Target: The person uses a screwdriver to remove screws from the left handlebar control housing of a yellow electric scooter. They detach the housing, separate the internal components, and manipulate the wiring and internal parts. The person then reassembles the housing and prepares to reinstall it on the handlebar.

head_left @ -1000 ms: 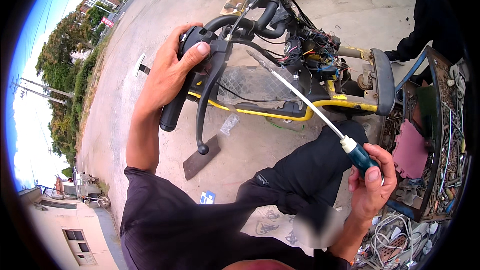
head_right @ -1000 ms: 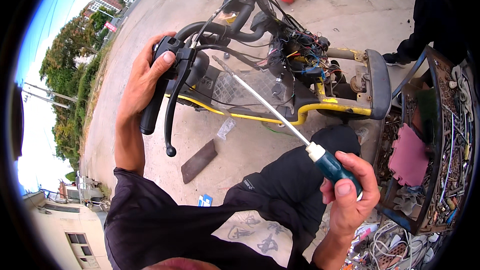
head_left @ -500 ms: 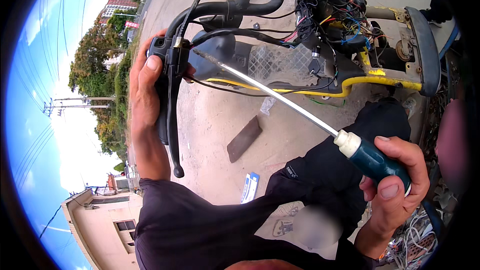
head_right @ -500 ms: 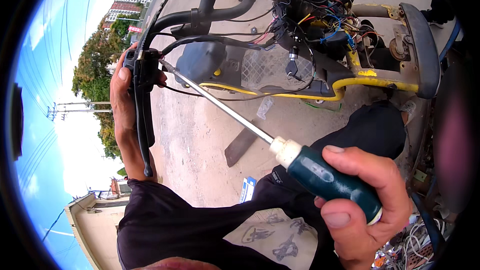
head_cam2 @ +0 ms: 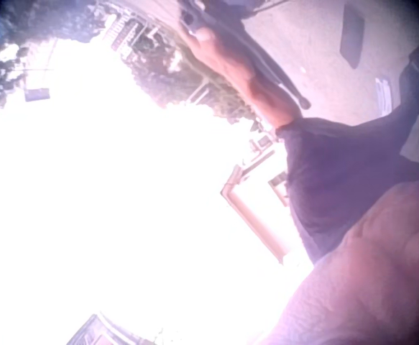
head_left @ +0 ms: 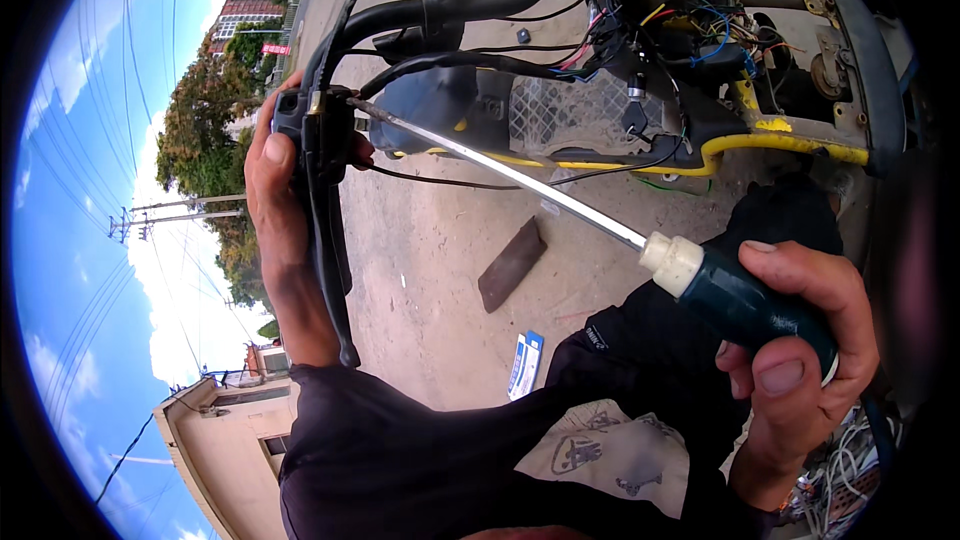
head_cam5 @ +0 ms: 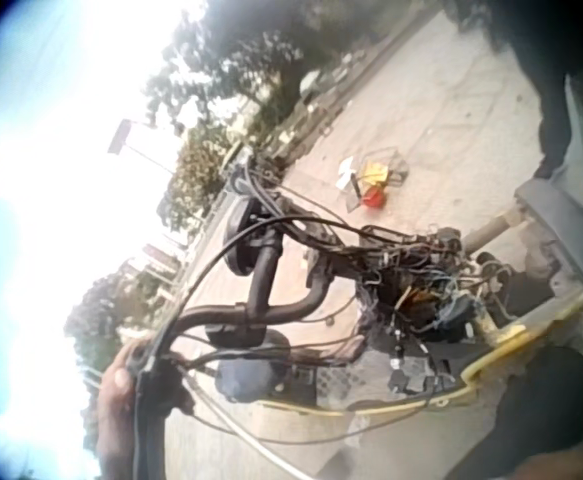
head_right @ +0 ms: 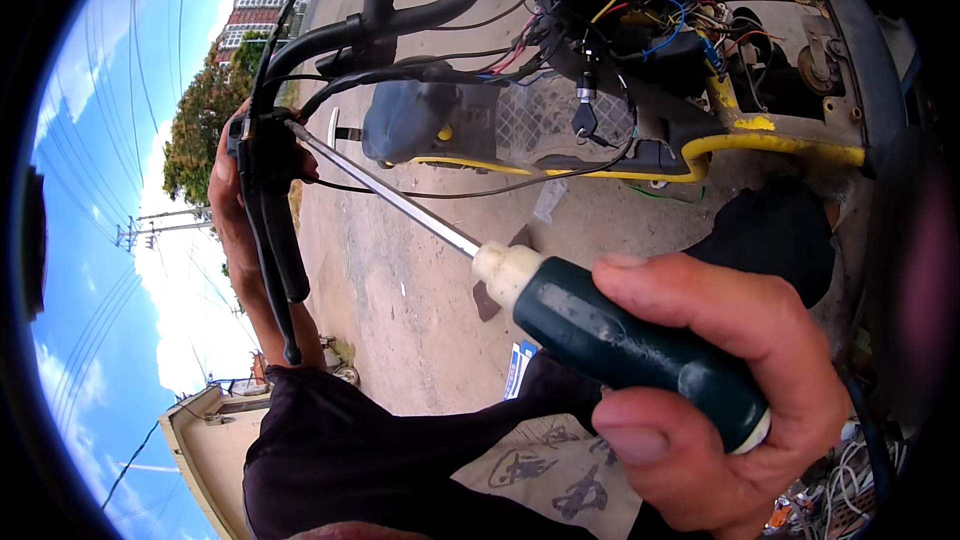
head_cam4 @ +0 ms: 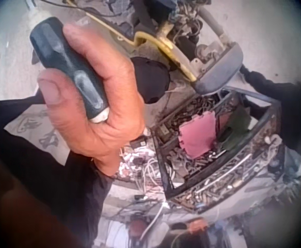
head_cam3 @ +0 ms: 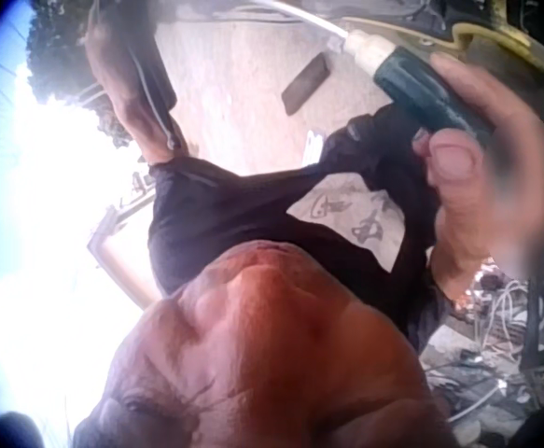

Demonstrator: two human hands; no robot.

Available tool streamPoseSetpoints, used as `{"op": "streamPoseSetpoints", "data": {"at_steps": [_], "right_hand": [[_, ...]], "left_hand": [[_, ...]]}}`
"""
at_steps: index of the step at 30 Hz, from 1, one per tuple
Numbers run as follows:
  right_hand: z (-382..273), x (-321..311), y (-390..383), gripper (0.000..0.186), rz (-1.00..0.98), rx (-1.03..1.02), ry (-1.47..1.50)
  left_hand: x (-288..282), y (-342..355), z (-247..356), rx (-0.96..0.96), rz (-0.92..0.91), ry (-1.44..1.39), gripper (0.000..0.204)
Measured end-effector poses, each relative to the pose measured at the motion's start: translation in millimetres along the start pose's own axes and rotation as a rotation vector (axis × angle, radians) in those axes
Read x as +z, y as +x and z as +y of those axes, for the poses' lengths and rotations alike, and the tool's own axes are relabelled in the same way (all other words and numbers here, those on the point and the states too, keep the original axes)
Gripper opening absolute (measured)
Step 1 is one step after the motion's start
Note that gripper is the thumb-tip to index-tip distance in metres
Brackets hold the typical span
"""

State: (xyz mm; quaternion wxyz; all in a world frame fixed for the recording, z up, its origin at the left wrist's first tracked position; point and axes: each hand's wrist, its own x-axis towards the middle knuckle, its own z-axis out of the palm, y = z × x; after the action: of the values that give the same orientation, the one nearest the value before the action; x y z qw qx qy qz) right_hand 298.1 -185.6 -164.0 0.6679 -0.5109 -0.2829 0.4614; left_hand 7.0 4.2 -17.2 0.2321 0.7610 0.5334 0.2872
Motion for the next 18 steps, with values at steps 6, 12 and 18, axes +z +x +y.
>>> {"op": "streamPoseSetpoints", "data": {"at_steps": [6,12,18], "right_hand": [[0,-5,-2,0.071,-0.009,-0.028,0.007],[-5,-5,-2,0.066,-0.038,-0.033,-0.035],[-14,-18,15,0.045,-0.256,-0.52,-0.424]], "left_hand": [[1,2,-2,0.007,0.01,-0.005,0.092],[4,1,5,-0.014,0.009,-0.058,0.099],[0,-2,2,-0.03,0.004,-0.127,0.093]]}}
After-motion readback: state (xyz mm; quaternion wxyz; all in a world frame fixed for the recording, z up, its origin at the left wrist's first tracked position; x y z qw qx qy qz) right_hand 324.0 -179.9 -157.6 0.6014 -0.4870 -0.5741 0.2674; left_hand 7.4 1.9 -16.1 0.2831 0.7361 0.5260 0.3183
